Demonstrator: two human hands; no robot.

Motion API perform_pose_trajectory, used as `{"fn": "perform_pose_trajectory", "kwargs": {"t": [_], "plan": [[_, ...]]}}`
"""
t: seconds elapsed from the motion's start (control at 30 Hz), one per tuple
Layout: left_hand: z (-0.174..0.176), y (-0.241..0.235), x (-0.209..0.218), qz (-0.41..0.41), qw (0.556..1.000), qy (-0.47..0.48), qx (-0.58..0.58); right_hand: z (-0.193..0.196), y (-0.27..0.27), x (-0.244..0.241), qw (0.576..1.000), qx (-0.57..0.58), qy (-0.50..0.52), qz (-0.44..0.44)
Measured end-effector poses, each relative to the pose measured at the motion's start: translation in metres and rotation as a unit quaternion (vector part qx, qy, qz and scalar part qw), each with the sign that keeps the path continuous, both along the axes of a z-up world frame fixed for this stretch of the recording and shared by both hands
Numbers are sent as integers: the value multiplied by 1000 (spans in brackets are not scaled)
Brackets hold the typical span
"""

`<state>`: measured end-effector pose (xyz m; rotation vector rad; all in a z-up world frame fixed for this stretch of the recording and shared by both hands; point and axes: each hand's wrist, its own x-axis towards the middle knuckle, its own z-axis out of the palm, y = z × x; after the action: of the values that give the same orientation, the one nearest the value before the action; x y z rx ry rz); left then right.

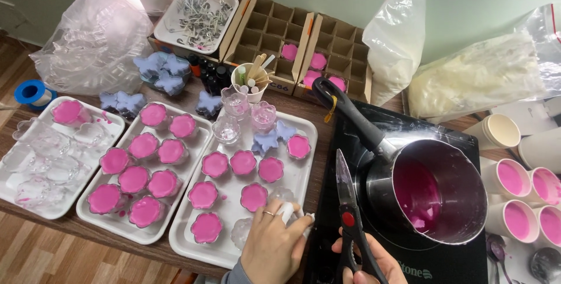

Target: The person cuts pieces of pink wax with scissors and drops them into a pot of melted magenta wax on an induction cooker. They also trim leftover wax from used clear candle containers with scissors and a spoon, and place finished pink flower-shaped candles on trays.

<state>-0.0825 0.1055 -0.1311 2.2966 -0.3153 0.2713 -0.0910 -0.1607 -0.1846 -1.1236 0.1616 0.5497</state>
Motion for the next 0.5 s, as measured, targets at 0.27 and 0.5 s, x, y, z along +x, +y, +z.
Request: {"fn": "perform_pose_trajectory", "kwargs": {"t": [0.27,0.5], "plan": [[-25,-14,-8,35,993,12,116,8,4,-2,1000,7,21,-14],[-23,-14,-1,26,989,46,141,7,5,-3,1000,5,8,-23]]}}
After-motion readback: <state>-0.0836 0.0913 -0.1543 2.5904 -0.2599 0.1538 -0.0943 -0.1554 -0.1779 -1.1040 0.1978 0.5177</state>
